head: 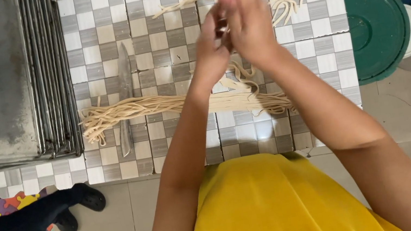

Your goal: The person gathers long strands of fresh noodles on a tiled countertop and cuts them into shorter lengths using a large knife. They repeatedly gather, cut, and transfer the cut noodles onto a metal tray.

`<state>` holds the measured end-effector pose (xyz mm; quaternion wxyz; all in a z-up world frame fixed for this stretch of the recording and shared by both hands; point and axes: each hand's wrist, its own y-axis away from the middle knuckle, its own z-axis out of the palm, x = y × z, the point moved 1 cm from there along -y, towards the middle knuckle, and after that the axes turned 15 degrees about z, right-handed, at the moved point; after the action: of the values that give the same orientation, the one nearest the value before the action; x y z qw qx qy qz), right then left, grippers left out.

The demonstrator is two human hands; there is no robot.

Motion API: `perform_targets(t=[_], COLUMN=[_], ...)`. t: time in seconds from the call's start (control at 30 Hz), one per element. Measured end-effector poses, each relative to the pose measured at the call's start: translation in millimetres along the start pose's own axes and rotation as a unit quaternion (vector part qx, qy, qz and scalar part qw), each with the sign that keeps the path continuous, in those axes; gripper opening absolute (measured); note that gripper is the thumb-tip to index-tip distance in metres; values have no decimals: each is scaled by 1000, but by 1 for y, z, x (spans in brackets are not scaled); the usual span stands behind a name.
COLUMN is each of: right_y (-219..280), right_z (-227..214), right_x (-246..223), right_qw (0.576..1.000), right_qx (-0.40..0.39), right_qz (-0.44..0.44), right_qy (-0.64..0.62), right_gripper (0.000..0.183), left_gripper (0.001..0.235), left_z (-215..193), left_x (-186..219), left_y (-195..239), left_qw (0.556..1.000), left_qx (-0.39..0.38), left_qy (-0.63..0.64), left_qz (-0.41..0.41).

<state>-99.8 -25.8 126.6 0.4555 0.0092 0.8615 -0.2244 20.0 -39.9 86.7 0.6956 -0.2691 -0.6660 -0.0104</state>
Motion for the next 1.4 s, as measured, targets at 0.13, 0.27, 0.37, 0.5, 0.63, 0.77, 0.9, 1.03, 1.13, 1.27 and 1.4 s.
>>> perform_targets(t=[0.13,0.27,0.37,0.5,0.63,0.77,0.9,1.03,1.13,1.27,1.4], right_y=[-40,-73,-86,-91,-95,-101,-94,-69,-23,36,61], right_z=[-22,-51,-67,-40,11,42,35,14,12,18,13], right_x=[-27,18,83,174,252,288,285,247,185,161,197], right_qw=[934,741,740,681,665,753,913,928,945,899,937], right_qx=[-21,113,202,158,219,237,146,84,-199,-222,-146], right_qz=[280,440,457,508,508,457,328,28,113,67,-12], right_qy=[-222,-494,-451,-504,-502,-409,-196,362,234,372,316], right_gripper=[53,35,29,19,27,33,15,27,20,15,14], left_gripper=[50,66,33,29,29,19,23,33,14,6,12], left_z=[-6,-37,-76,-127,-142,-117,-81,-72,-70,-65,-66], left_x=[-18,-41,-47,-60,-127,-182,-150,-147,-146,-175,-136], left_y=[-14,-12,-15,-42,-74,-80,-46,10,28,44,42], left_qw=[979,964,955,925,914,879,900,831,872,861,968], left_qx=[-83,-237,-296,-279,-190,-142,-125,-313,-226,-204,-144], left_qy=[188,117,23,-211,-358,-455,-418,-455,-421,-450,-198], left_qz=[10,-43,-24,-145,-19,-33,-2,61,108,118,-60])
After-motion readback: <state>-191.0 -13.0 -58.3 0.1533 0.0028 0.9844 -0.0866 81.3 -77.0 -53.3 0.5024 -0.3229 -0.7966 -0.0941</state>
